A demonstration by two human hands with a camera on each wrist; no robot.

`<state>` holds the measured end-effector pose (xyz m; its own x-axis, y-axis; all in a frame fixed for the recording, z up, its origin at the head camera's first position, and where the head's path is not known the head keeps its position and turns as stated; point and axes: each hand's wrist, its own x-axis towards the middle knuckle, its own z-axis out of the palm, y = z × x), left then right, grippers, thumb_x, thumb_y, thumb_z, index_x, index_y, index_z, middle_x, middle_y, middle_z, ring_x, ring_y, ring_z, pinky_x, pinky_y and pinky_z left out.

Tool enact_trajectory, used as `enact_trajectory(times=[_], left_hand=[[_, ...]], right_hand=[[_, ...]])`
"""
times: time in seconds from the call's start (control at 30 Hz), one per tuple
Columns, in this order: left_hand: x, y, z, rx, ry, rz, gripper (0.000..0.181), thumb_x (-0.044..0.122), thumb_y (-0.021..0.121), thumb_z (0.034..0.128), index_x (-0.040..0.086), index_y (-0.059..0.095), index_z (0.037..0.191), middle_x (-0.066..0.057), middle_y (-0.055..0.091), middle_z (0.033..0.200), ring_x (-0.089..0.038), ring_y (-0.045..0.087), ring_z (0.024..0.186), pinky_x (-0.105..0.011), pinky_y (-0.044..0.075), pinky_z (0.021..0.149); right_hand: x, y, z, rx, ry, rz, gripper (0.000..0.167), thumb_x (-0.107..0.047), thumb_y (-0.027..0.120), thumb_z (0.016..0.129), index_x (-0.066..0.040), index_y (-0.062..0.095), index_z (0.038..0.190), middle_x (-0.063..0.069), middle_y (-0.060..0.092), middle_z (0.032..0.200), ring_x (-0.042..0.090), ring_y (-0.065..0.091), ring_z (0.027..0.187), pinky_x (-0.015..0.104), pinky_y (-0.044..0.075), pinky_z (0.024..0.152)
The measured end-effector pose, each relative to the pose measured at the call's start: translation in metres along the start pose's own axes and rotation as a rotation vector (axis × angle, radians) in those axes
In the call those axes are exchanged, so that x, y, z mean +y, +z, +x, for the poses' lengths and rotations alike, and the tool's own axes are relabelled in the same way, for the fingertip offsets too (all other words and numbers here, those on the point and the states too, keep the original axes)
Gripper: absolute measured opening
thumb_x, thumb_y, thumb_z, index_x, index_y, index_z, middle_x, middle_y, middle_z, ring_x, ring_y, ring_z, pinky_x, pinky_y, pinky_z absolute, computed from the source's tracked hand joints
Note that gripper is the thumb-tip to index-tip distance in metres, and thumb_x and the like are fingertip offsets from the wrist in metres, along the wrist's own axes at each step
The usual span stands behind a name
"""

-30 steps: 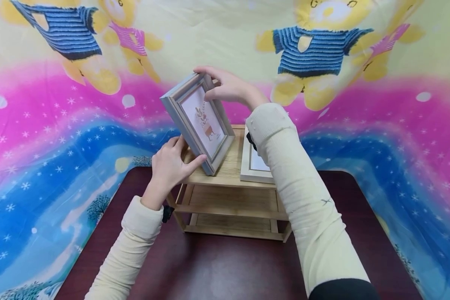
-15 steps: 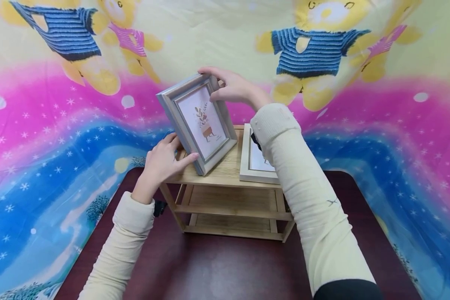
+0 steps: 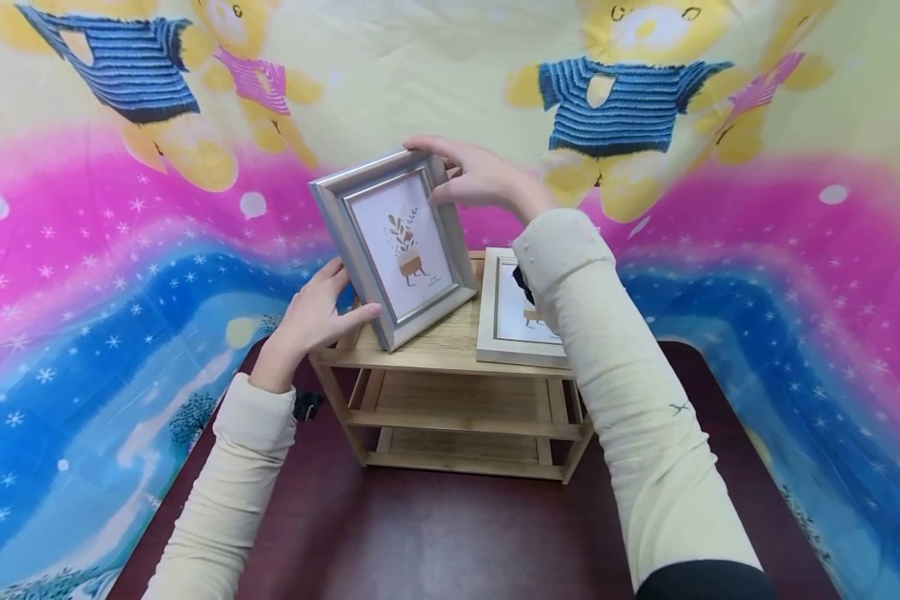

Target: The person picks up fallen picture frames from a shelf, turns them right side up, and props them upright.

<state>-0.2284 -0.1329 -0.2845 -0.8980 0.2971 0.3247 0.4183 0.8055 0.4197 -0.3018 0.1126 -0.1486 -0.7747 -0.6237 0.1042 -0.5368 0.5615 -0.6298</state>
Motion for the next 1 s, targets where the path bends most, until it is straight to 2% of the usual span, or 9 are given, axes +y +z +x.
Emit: enact_trajectory(times=[0.07,0.13,0.2,0.27,0.37,0.57,0.67,0.77,1.0], left_hand=[[-0.001,0.002,-0.002,0.084,0.045,-0.021,0.076,0.05,0.058,0.0788,0.009,0.037,0.139,-0.011,0.033,0.142,-0.03,0.031,0.128,-0.057,0.034,0.093],[-0.001,0.004,-0.004,0.172,0.101,-0.07,0.072,0.043,0.062,0.0786,0.006,0.04,0.136,-0.013,0.044,0.132,-0.029,0.041,0.119,-0.051,0.039,0.09],[0.001,0.006,-0.005,0.245,0.161,-0.138,0.068,0.035,0.065,0.0781,0.001,0.042,0.132,-0.014,0.053,0.117,-0.028,0.05,0.105,-0.046,0.045,0.082],[0.002,0.008,-0.005,0.283,0.21,-0.228,0.065,0.026,0.067,0.0774,-0.002,0.041,0.129,-0.014,0.057,0.101,-0.025,0.055,0.088,-0.041,0.049,0.071],[0.003,0.01,-0.004,0.296,0.253,-0.36,0.07,0.015,0.069,0.0762,-0.004,0.032,0.132,-0.014,0.058,0.088,-0.022,0.058,0.072,-0.035,0.05,0.059],[0.006,0.013,-0.005,0.291,0.256,-0.567,0.091,0.001,0.068,0.0749,0.005,0.009,0.144,-0.019,0.058,0.094,-0.023,0.061,0.068,-0.032,0.052,0.056],[0.007,0.012,-0.006,0.296,0.222,-0.602,0.094,-0.002,0.069,0.074,0.007,0.008,0.145,-0.02,0.057,0.094,-0.025,0.061,0.07,-0.025,0.052,0.057],[0.014,0.005,-0.009,0.299,0.191,-0.6,0.092,-0.006,0.067,0.0732,0.002,0.01,0.144,-0.023,0.056,0.093,-0.028,0.06,0.071,-0.021,0.05,0.057],[0.027,-0.011,-0.017,0.264,0.154,-0.602,0.087,-0.009,0.063,0.0734,-0.003,0.012,0.144,-0.026,0.057,0.094,-0.032,0.059,0.073,-0.037,0.054,0.063]], right_hand=[[0.001,-0.001,-0.001,-0.003,-0.011,-0.021,0.075,-0.008,0.059,0.086,-0.031,0.019,0.146,0.003,0.027,0.146,0.031,0.044,0.119,0.044,0.039,0.094],[0.002,-0.001,-0.002,0.0,-0.021,-0.035,0.078,-0.01,0.058,0.087,-0.033,0.013,0.146,0.004,0.024,0.148,0.031,0.043,0.12,0.044,0.037,0.097],[0.004,0.0,-0.003,0.01,-0.003,-0.016,0.08,-0.012,0.057,0.088,-0.036,0.006,0.146,0.008,0.024,0.147,0.031,0.042,0.122,0.043,0.037,0.097],[0.006,0.001,-0.003,0.032,0.022,0.029,0.081,-0.014,0.055,0.09,-0.036,0.0,0.146,0.014,0.026,0.146,0.029,0.043,0.121,0.042,0.038,0.096],[0.01,0.003,-0.002,0.066,0.05,0.108,0.075,-0.014,0.049,0.093,-0.031,0.0,0.147,0.017,0.031,0.142,0.026,0.045,0.117,0.039,0.042,0.092],[0.019,0.005,-0.002,0.116,0.062,0.209,0.062,-0.009,0.039,0.096,-0.028,0.009,0.147,0.018,0.038,0.137,0.027,0.051,0.107,0.039,0.043,0.09],[0.02,0.006,-0.003,0.132,0.067,0.214,0.062,-0.007,0.04,0.096,-0.029,0.012,0.147,0.018,0.041,0.135,0.026,0.053,0.104,0.039,0.044,0.089],[0.02,0.007,-0.003,0.148,0.063,0.204,0.064,-0.004,0.043,0.094,-0.029,0.014,0.147,0.018,0.044,0.132,0.025,0.053,0.104,0.037,0.046,0.087],[0.019,0.008,-0.008,0.189,0.067,0.179,0.067,0.0,0.046,0.092,-0.028,0.017,0.147,0.019,0.049,0.125,0.023,0.055,0.101,0.037,0.048,0.084]])
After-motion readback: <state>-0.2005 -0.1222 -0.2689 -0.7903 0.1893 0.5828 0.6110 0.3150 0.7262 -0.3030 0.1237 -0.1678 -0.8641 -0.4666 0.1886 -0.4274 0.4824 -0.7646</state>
